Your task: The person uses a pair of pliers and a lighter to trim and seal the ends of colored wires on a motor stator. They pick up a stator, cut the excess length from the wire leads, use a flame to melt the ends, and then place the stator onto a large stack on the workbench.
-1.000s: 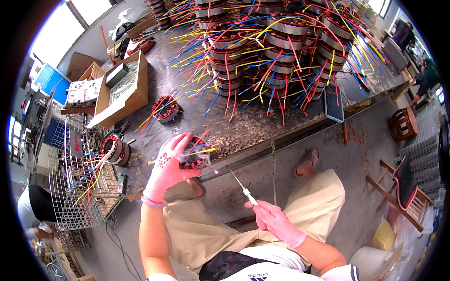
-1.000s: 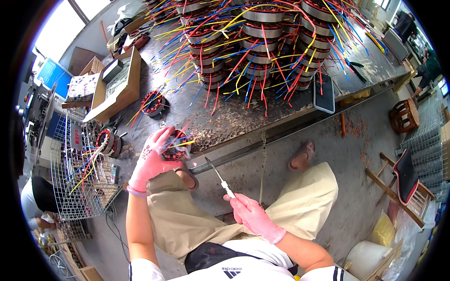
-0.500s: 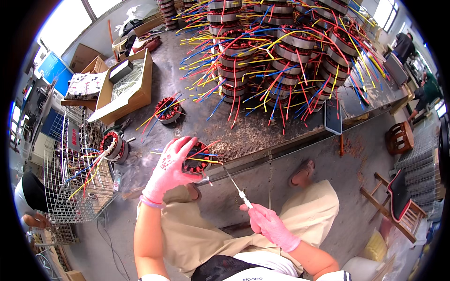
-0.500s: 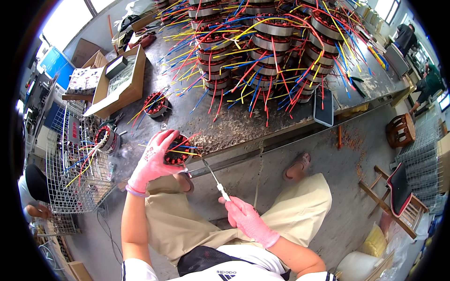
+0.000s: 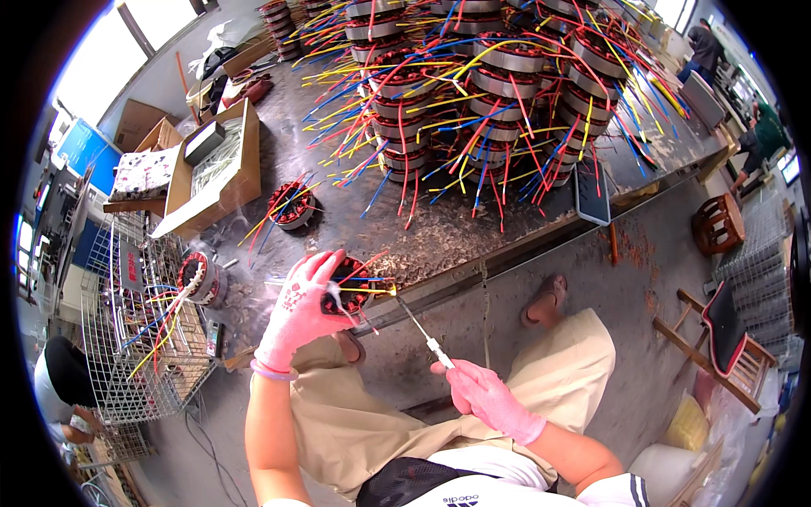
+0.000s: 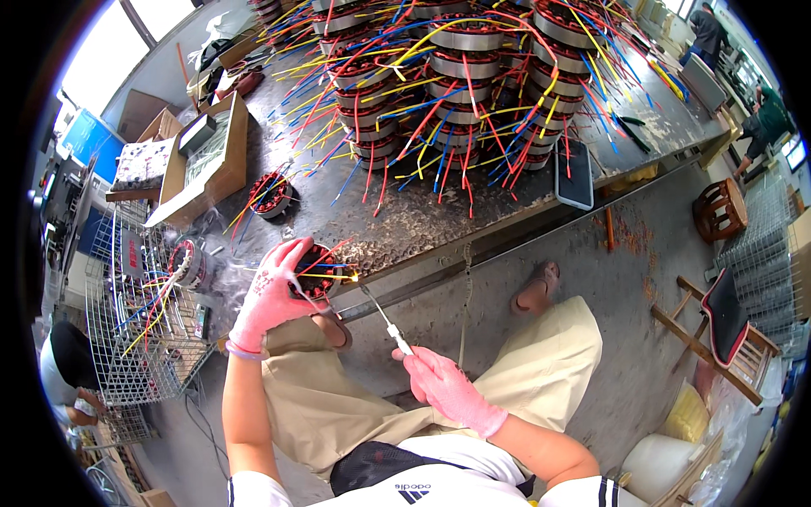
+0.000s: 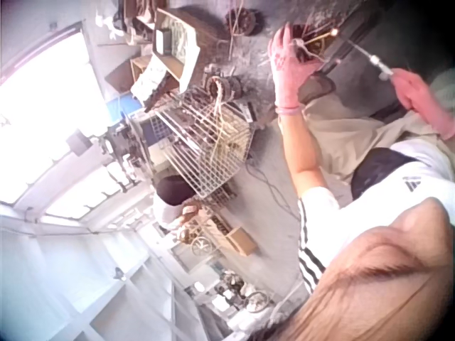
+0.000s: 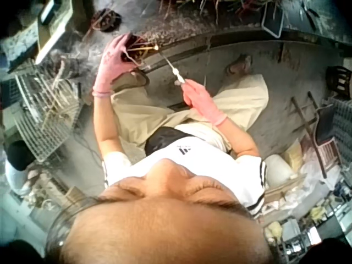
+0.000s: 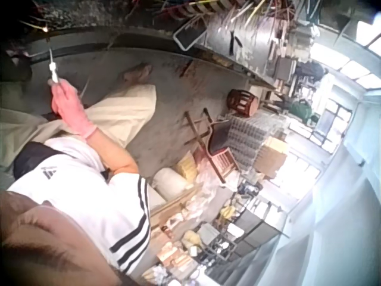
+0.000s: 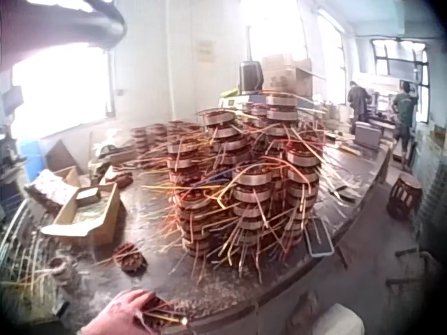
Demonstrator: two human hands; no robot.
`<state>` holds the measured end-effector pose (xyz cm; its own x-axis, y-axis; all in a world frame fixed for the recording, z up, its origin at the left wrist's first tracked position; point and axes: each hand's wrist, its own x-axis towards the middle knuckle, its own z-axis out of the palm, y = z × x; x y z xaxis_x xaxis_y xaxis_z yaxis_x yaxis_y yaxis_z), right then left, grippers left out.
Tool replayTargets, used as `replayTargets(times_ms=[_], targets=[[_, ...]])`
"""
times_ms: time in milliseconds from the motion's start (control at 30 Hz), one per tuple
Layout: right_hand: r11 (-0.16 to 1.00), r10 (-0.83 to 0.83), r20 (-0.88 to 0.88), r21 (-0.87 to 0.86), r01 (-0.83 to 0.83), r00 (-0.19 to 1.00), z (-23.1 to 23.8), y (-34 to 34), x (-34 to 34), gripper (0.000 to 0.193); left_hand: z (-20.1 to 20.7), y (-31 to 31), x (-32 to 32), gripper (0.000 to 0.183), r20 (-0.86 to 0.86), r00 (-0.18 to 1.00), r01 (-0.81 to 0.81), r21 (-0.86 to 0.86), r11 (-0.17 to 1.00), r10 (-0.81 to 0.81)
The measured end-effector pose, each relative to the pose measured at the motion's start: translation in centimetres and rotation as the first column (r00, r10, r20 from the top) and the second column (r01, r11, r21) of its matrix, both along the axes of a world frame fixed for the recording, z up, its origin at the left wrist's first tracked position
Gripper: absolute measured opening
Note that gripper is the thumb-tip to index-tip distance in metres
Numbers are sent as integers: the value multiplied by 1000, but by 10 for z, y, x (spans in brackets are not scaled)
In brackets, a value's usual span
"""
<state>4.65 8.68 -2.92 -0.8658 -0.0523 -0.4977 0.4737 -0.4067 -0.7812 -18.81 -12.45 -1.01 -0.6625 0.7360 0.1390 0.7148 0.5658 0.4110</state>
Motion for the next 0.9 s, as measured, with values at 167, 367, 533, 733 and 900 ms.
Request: replayTargets(times_ms=[167,367,533,733,900], targets=[[1000,11,-5,-19,-11,1000,3,3,2,33,-1,2,0,98,-54,998,14,-2,1000,-14],[997,-16,-6,-76,15,1000,-8,-1,2,33,-6,1,-2,101,-19,1000,19,-7,1000,-19],[998,-11,14,-70,12,1000,-4,0,2,33,-6,0,-2,101,-14,1000,16,-10,1000,-16],[1000,5,15,-22,-5,1000,1,2,1,32,-5,1,-1,101,-12,1000,14,-16,1000,-14],[1000,-9,-4,-23,9,1000,-4,0,1,31,-3,2,0,100,1,1000,10,-12,1000,-10]])
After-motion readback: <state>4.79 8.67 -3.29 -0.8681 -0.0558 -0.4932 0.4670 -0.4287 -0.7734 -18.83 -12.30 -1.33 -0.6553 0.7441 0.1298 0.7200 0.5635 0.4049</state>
